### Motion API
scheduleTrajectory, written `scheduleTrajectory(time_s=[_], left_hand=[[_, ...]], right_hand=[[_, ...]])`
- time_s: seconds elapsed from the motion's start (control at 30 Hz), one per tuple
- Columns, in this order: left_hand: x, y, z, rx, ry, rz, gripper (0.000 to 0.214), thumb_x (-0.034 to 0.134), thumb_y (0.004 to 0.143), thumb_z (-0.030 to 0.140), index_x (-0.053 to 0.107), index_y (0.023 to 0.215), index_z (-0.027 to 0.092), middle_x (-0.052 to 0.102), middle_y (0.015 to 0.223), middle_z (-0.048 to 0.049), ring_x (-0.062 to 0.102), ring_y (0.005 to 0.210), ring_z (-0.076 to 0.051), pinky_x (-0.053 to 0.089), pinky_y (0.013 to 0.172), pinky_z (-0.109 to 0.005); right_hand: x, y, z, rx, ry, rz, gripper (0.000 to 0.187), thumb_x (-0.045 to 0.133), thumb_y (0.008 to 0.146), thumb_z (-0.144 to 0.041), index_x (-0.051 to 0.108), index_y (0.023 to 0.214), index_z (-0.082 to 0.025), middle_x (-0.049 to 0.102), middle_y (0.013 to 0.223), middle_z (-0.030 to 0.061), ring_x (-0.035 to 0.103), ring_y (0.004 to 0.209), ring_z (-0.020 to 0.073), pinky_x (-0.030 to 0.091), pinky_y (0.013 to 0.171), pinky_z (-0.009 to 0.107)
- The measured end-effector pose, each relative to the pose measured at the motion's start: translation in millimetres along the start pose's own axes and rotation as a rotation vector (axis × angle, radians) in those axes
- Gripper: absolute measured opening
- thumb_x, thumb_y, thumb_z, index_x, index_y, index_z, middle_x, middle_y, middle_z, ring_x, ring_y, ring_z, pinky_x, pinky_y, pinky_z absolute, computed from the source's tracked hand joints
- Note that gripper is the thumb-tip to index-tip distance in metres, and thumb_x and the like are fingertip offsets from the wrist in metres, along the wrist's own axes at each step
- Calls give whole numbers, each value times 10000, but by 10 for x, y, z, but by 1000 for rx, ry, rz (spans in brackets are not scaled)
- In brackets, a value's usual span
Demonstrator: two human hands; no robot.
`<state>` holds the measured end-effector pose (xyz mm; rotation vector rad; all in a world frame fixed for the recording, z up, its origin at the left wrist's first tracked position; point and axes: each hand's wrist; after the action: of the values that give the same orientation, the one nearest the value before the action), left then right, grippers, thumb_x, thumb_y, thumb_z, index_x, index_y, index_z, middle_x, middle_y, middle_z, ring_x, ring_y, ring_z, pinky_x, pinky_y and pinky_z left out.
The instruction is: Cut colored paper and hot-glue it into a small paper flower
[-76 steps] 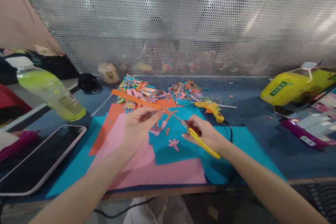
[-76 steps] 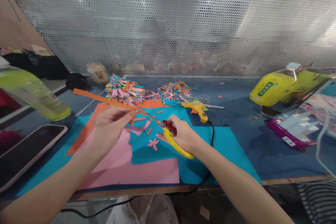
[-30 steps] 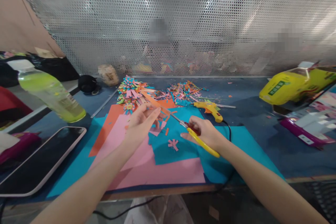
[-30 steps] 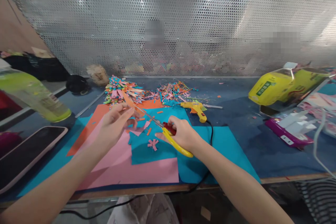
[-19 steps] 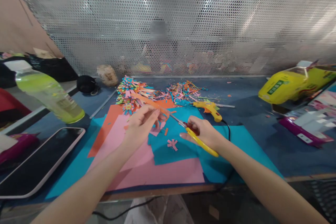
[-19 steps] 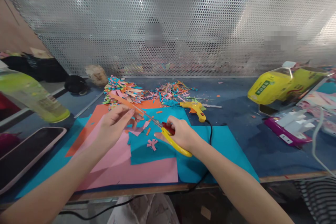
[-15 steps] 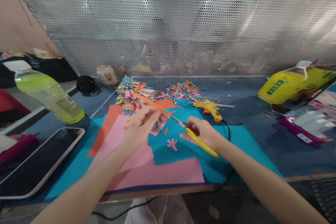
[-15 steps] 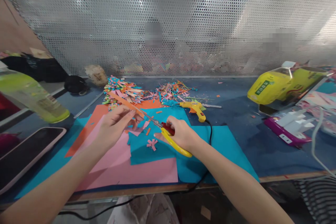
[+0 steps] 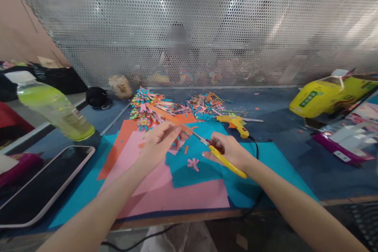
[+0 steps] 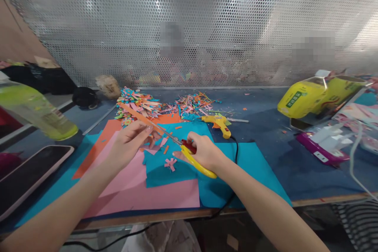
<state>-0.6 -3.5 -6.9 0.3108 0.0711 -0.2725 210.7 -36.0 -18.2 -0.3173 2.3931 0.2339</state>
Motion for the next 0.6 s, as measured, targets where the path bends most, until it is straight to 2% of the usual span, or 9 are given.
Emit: scheduleTrajectory(time_s=[0.13, 0.27, 0.47, 0.6], left_hand=[[5, 0, 15, -18, -9, -2, 166, 534, 779, 334, 565, 739, 175, 624, 693, -11, 531, 496, -96, 427, 475, -226], [8, 4, 28, -23, -23, 33, 170, 540, 771, 342, 577, 763, 176, 629, 697, -22, 546, 534, -111, 428, 473, -225], [-6, 3, 37, 28, 44, 66, 177, 525, 785, 332, 577, 735, 170, 627, 690, -24, 534, 519, -102, 423, 477, -223], [-8, -4, 44, 77, 53, 104, 151, 528, 785, 322, 576, 768, 180, 615, 673, -13, 513, 500, -96, 420, 480, -224]], right_hand=[[1, -4, -4, 2, 5, 14, 330, 612, 663, -404, 359, 670, -193, 383, 494, -75, 259, 484, 66, 211, 411, 188], [7, -8, 1, -2, 11, 23, 318, 606, 666, -407, 373, 672, -190, 376, 489, -75, 238, 480, 63, 200, 408, 190], [6, -9, -6, -10, -6, 29, 339, 609, 663, -420, 357, 660, -193, 347, 489, -78, 219, 487, 64, 187, 409, 193], [11, -10, -7, -17, -8, 13, 312, 599, 677, -408, 372, 696, -195, 370, 529, -68, 270, 498, 70, 211, 418, 192]])
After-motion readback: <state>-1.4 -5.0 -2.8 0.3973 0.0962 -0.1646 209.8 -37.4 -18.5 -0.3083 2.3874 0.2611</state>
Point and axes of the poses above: each hand's wrist, its own y-axis towards the middle knuckle, its own x-axis out of the palm, z = x × y
